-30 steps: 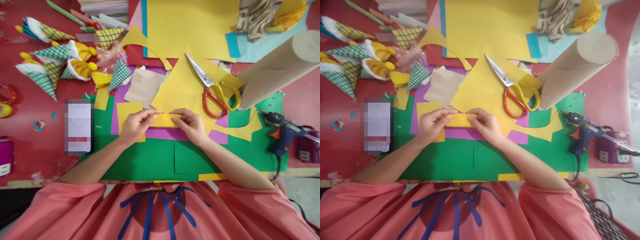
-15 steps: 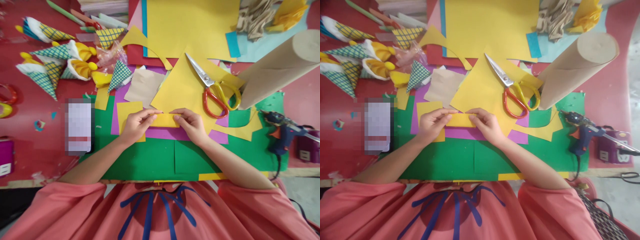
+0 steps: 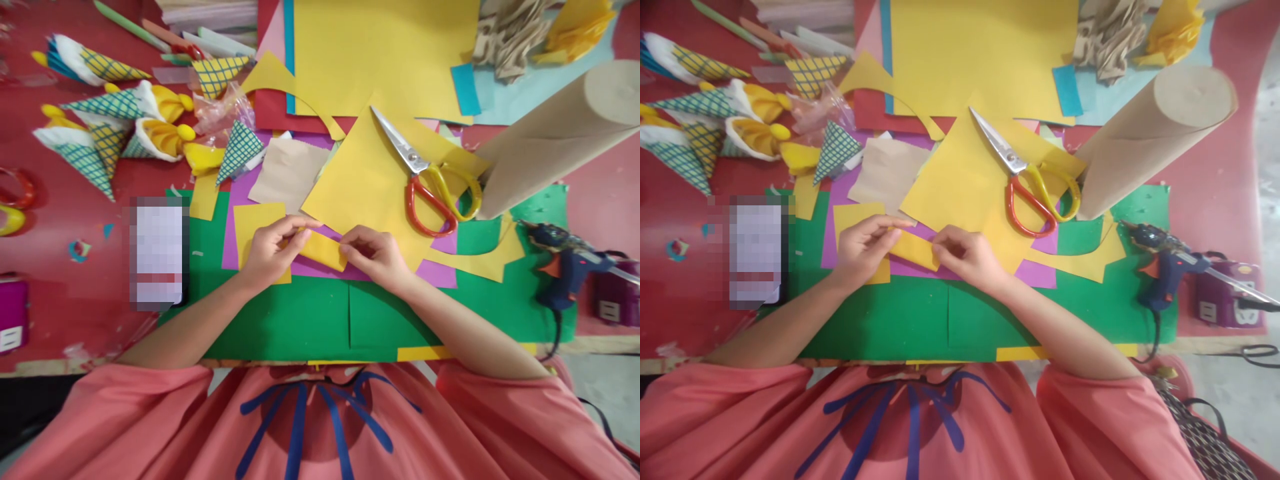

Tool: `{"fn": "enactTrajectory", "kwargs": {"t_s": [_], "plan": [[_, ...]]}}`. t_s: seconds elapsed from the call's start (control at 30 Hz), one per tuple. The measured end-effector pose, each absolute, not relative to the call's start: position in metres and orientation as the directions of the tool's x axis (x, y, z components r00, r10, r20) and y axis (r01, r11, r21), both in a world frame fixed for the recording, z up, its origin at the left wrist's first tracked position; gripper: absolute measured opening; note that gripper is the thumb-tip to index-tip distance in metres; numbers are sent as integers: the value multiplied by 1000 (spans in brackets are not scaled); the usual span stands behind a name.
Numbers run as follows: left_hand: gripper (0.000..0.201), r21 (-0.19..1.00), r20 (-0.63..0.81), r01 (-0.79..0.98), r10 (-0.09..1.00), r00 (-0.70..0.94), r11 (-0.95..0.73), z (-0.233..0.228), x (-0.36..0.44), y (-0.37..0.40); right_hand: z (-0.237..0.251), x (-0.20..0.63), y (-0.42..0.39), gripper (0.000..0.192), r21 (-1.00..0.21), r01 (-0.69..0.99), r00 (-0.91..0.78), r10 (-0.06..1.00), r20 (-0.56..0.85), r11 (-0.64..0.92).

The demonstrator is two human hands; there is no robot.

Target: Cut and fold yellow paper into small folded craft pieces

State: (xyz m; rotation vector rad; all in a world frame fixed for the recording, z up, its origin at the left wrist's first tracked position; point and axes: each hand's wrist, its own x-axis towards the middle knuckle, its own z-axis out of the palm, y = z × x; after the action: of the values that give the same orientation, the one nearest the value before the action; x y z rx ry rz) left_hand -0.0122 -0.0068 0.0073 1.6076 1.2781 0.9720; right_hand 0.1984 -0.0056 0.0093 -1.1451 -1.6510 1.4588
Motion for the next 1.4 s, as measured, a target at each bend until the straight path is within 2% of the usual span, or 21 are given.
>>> {"fn": "enactTrajectory", "kwargs": {"t_s": [0.17, 0.3, 0.4, 0.5, 0.63, 0.73, 0.8, 1.03, 1.3, 1.4], "plan": [[21, 923, 77, 337, 948, 309, -185, 6, -13, -10, 10, 198, -7, 9, -971, 222, -510, 859, -39, 88], [22, 895, 67, 375, 904, 423, -242, 8, -13, -12, 10, 198, -7, 11, -961, 254, -578, 814, -63, 106], [23, 905, 26, 368, 890, 455, -215, 11, -12, -12, 11, 197, -8, 11, -965, 248, -603, 793, -85, 86], [29, 945, -34, 308, 906, 421, -107, 15, -10, -12, 12, 194, -9, 15, -989, 145, -580, 809, -99, -18], [45, 985, -122, 160, 909, 398, 62, 11, -10, -12, 10, 193, -11, 18, -985, -61, -413, 903, -123, -162], [28, 972, -206, 188, 887, 413, 138, 6, -10, -12, 9, 191, -10, 20, -972, -137, -336, 932, -134, -189], [23, 962, -228, 232, 894, 385, 145, 4, -10, -12, 10, 190, -10, 22, -969, -142, -342, 929, -142, -200], [26, 955, -212, 267, 923, 323, 126, 11, -8, -9, 9, 189, -11, 30, -977, -66, -379, 911, -162, -201], [28, 950, -188, 300, 932, 309, 92, 10, -7, -10, 9, 190, -11, 31, -982, -28, -400, 902, -161, -188], [28, 945, -191, 318, 921, 340, 79, 11, -8, -11, 11, 192, -10, 30, -979, -41, -360, 917, -170, -197]]}}
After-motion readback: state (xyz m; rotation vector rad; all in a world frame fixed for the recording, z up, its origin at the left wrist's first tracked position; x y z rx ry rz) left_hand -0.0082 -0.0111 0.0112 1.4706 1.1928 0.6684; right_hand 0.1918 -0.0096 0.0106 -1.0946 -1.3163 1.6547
